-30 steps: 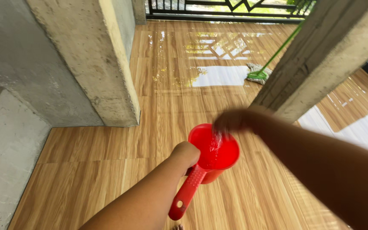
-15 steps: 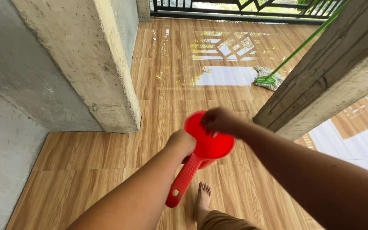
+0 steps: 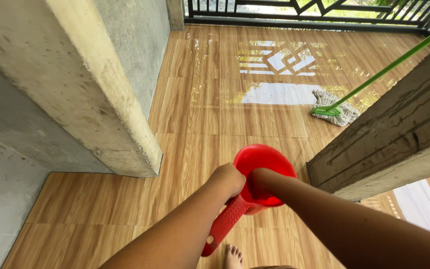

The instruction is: The person pours water from a red dipper onto the floor tiles and then mops the surface using a green mop.

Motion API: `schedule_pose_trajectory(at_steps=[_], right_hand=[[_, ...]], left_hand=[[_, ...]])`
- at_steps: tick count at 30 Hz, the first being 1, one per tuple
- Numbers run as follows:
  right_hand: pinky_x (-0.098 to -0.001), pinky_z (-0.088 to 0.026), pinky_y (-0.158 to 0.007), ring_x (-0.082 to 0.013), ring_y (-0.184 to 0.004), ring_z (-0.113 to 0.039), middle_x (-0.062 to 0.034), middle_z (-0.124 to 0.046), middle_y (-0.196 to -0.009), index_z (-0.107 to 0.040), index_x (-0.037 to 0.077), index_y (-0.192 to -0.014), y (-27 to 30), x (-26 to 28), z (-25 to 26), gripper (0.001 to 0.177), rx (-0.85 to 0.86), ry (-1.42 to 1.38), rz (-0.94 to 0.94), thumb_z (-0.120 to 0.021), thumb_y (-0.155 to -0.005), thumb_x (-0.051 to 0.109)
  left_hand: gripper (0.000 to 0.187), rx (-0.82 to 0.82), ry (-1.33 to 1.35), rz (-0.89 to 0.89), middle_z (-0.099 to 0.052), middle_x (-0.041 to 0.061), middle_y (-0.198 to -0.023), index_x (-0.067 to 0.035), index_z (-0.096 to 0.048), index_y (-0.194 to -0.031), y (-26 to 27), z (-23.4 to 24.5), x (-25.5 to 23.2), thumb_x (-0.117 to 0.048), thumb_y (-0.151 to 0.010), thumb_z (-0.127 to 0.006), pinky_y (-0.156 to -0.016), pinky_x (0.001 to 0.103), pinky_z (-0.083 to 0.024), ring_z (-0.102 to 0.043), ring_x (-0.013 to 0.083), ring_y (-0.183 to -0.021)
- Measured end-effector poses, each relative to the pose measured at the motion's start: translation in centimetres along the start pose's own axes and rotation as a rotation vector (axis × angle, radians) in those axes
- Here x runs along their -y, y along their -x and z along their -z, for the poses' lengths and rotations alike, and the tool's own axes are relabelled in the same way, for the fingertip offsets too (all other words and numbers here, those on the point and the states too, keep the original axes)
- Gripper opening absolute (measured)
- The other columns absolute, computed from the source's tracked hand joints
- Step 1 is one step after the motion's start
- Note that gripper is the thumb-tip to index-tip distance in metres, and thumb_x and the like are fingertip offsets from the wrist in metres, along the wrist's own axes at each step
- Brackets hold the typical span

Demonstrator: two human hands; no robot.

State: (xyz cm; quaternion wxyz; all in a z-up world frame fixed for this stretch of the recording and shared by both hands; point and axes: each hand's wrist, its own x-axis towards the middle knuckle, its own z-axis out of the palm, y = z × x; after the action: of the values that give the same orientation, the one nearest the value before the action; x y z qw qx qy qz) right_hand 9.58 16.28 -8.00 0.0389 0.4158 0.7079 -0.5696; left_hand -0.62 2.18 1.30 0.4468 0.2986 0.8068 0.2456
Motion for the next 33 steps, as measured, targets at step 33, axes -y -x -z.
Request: schedule_pose_trajectory(at_steps=[33], right_hand=[[-0.0354, -0.061, -0.079, -0.0246, -0.086, -0.070, -0.0155, -0.069, -0.096, -0.069, -0.004, -0.107, -18.3, 9.6, 41.2, 0.023, -0.744, -0.920, 0.254, -0.073, -0.090, 0.011]], left_hand=[[0.028, 0.142, 0.110, 0.012, -0.076, 0.025, -0.095, 0.003, -0.065, -0.119, -28.5, 10.4, -17.9, -0.010, -0.097, -0.054, -0.058, 0.046, -0.065, -0.077, 0.0356, -0.072]])
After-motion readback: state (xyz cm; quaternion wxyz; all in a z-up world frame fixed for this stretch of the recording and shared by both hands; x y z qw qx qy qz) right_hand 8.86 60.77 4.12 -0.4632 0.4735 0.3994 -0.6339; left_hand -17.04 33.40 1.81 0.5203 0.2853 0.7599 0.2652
